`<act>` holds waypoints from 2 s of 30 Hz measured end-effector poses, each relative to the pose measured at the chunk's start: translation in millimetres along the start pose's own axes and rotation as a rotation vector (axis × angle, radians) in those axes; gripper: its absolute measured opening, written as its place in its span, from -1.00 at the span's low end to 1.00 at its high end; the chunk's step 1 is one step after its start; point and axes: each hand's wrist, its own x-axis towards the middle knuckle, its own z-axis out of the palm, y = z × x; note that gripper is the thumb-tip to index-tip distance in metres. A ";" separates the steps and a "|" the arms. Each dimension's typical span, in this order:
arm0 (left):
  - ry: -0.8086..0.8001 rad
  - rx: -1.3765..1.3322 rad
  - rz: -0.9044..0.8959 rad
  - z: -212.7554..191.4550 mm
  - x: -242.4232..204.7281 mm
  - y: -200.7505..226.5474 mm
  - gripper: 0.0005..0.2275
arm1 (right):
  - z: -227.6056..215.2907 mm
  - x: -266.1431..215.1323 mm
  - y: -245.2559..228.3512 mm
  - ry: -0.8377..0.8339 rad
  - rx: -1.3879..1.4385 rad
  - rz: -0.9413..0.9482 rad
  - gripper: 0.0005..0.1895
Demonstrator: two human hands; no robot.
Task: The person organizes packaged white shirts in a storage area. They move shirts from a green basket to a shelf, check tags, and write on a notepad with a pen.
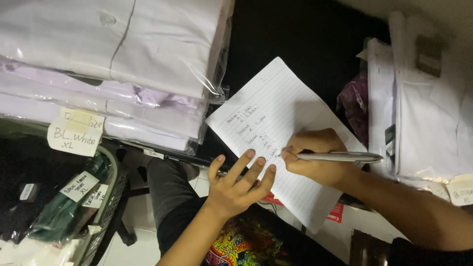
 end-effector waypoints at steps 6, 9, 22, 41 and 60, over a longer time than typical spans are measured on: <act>-0.005 0.023 0.020 0.9 -1.0 0.0 -0.74 | 1.3 -2.5 -1.4 0.054 -0.114 -0.062 -0.68; -0.012 0.022 0.036 0.5 -1.3 -1.2 -0.74 | -5.5 -5.0 3.9 0.077 -0.172 -0.045 -0.71; -0.015 0.014 0.019 1.5 -2.6 1.3 -0.73 | 4.1 -5.9 3.8 0.101 -0.095 -0.050 -0.68; -0.006 0.035 0.018 -1.9 2.8 0.0 -0.76 | -4.5 -7.3 2.6 0.143 -0.114 0.099 -0.72; -0.182 -0.156 0.065 -54.4 35.9 -41.7 -0.68 | -9.7 -25.3 -1.5 0.076 0.127 0.732 -0.96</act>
